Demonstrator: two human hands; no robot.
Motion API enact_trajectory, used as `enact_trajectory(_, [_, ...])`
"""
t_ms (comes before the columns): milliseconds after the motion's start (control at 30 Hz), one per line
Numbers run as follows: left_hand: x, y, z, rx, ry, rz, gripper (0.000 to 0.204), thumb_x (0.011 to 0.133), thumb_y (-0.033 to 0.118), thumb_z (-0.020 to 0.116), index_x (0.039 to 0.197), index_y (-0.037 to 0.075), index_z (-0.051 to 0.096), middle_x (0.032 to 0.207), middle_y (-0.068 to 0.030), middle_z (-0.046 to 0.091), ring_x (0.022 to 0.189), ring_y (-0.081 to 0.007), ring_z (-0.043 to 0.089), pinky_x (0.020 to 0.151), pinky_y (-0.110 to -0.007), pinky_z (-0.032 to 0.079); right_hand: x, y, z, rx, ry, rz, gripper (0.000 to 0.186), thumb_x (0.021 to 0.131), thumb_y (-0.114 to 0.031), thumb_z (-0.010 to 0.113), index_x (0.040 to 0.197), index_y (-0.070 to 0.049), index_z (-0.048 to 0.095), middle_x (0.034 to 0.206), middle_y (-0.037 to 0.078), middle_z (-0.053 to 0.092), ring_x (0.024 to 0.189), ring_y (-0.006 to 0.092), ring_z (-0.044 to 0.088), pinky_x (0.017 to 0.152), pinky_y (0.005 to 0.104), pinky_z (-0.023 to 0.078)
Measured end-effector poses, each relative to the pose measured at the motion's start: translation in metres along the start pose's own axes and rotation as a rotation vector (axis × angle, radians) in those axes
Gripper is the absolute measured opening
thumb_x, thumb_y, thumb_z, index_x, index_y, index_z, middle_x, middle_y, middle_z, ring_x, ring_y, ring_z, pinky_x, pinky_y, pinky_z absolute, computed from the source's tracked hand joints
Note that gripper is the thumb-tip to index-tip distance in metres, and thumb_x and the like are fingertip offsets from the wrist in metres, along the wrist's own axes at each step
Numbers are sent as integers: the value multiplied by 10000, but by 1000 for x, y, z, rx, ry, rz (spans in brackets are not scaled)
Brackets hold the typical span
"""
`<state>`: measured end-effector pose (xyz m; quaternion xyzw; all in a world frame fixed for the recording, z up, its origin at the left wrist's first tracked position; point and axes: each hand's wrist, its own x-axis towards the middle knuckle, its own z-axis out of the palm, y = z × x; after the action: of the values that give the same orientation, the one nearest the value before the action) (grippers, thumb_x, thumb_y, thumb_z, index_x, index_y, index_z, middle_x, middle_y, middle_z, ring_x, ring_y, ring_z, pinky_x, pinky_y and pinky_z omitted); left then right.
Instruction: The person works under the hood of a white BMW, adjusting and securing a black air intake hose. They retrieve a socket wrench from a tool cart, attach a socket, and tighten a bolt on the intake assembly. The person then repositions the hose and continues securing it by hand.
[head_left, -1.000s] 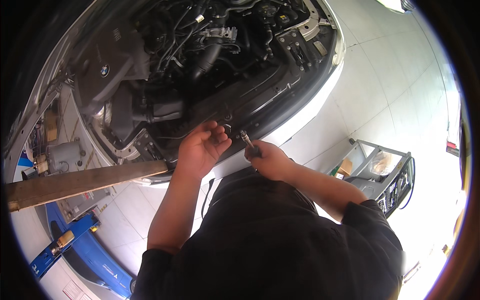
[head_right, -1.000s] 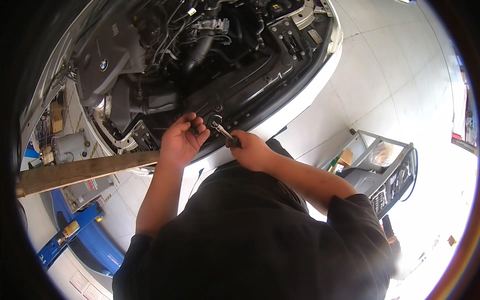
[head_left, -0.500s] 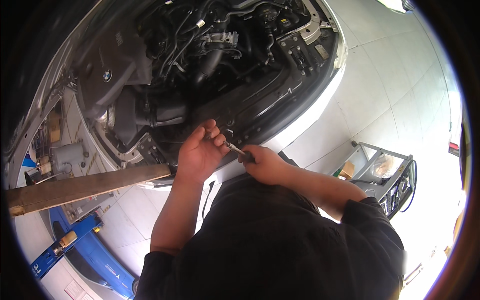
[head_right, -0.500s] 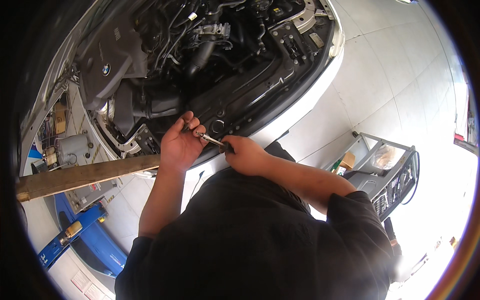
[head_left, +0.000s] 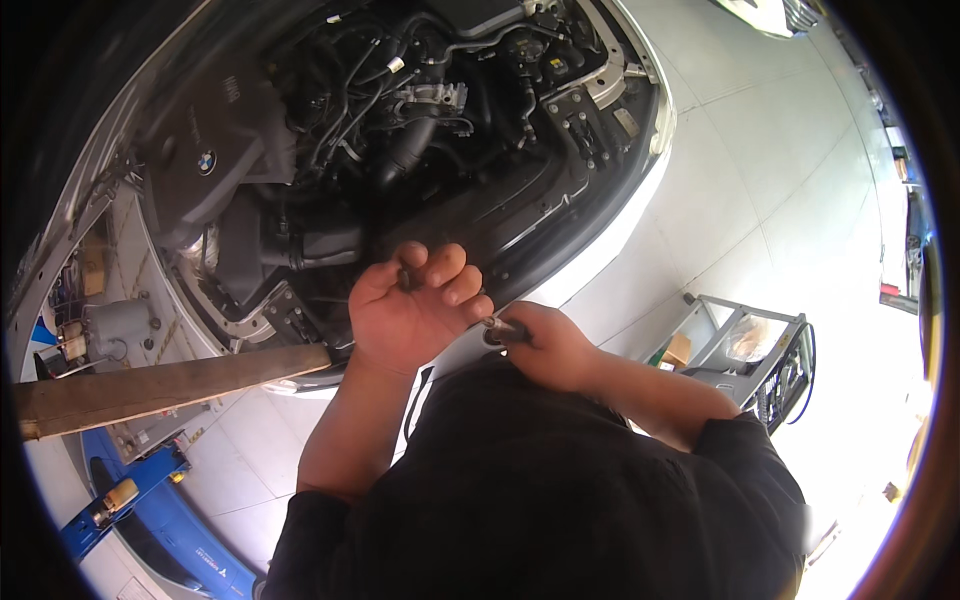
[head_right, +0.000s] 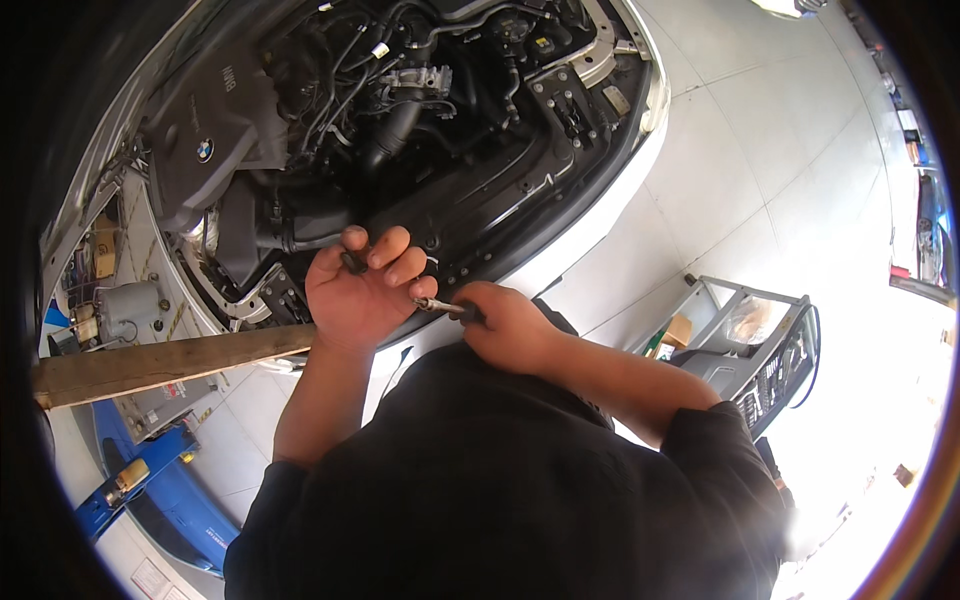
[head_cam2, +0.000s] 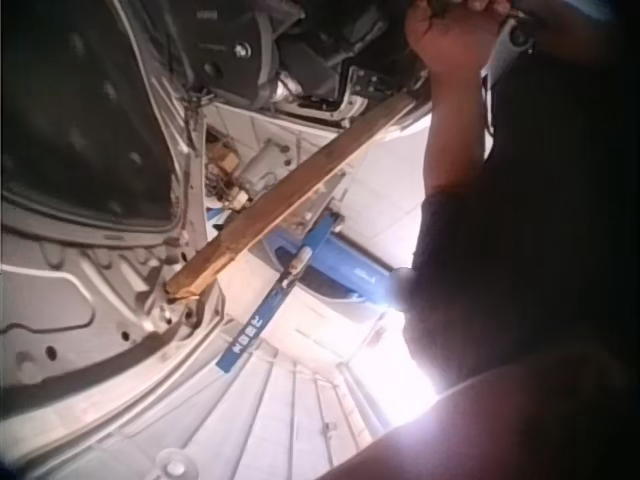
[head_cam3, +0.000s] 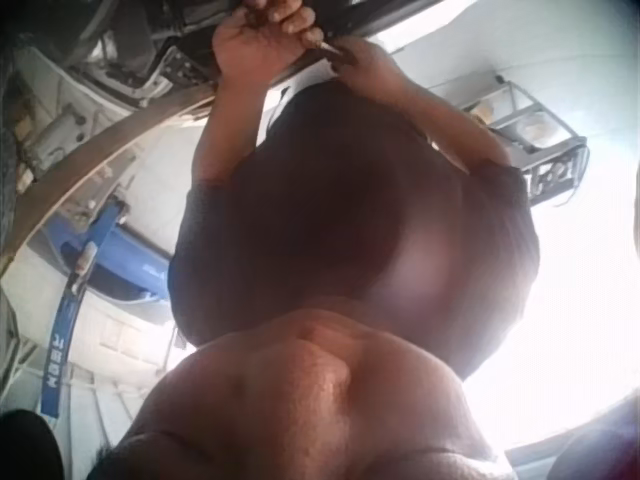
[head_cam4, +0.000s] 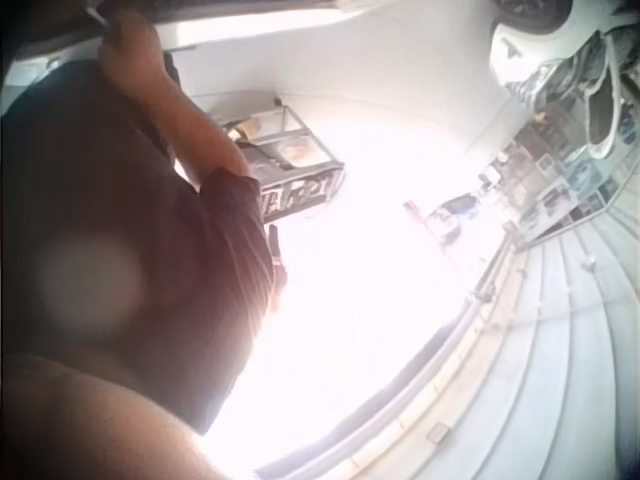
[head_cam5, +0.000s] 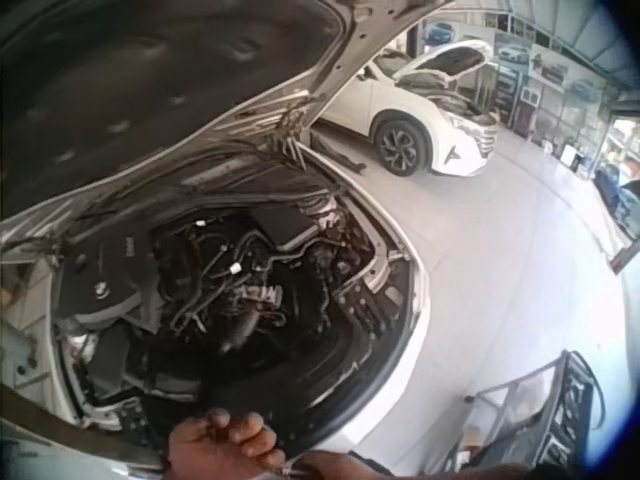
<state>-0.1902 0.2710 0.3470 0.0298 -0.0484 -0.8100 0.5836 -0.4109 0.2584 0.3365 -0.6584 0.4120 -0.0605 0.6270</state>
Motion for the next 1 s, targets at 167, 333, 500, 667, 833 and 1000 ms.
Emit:
enact_trajectory(167, [10, 10, -30, -19, 103, 63, 221, 971, 285, 564, 1120, 190, 696, 925, -13, 497, 886, -202, 484, 824, -411, 420, -3, -17, -3, 20, 22, 97, 303, 804, -53, 598, 1104, -36, 641, 1029, 157, 662, 989, 314, 652, 866, 389, 510])
enact_trajectory(333, [12, 10, -24, -9, 141, 113, 248, 1016, 292, 523, 1183, 210, 689, 904, -2, 482, 840, -184, 466, 793, -387, 422, -6, -12, 3, 7, 14, 56, 273, 815, -54, 586, 1082, -44, 645, 993, 134, 672, 969, 287, 657, 855, 372, 513])
enact_trajectory(500, [7, 8, -26, 12, 308, 125, 286, 1059, 349, 477, 1245, 221, 653, 885, 5, 481, 812, -176, 467, 765, -381, 424, 3, -17, 10, -32, 8, 24, 266, 839, -82, 583, 1098, -35, 619, 954, 163, 665, 923, 309, 657, 818, 393, 512])
enact_trajectory(667, [4, 6, -30, 23, 349, 134, 349, 1057, 417, 505, 1262, 164, 629, 799, 28, 470, 748, -155, 454, 703, -347, 408, 17, -19, 21, -69, 3, 77, 259, 855, -116, 590, 1093, -17, 565, 920, 208, 650, 888, 351, 650, 785, 429, 503])
enact_trajectory(833, [7, 3, -34, 54, 444, 167, 369, 1047, 394, 546, 1213, 74, 625, 713, 33, 449, 699, -142, 443, 673, -319, 387, 22, -12, 27, -37, 6, 111, 272, 844, -130, 599, 1087, -16, 553, 912, 219, 650, 905, 381, 649, 802, 451, 501])
enact_trajectory(1000, [17, 1, -30, 63, 566, 200, 349, 1053, 391, 537, 1157, 71, 630, 720, 29, 455, 695, -133, 442, 680, -321, 391, 22, -5, 24, -44, 0, 144, 292, 845, -144, 591, 1105, -16, 558, 944, 232, 661, 941, 399, 653, 822, 464, 502])
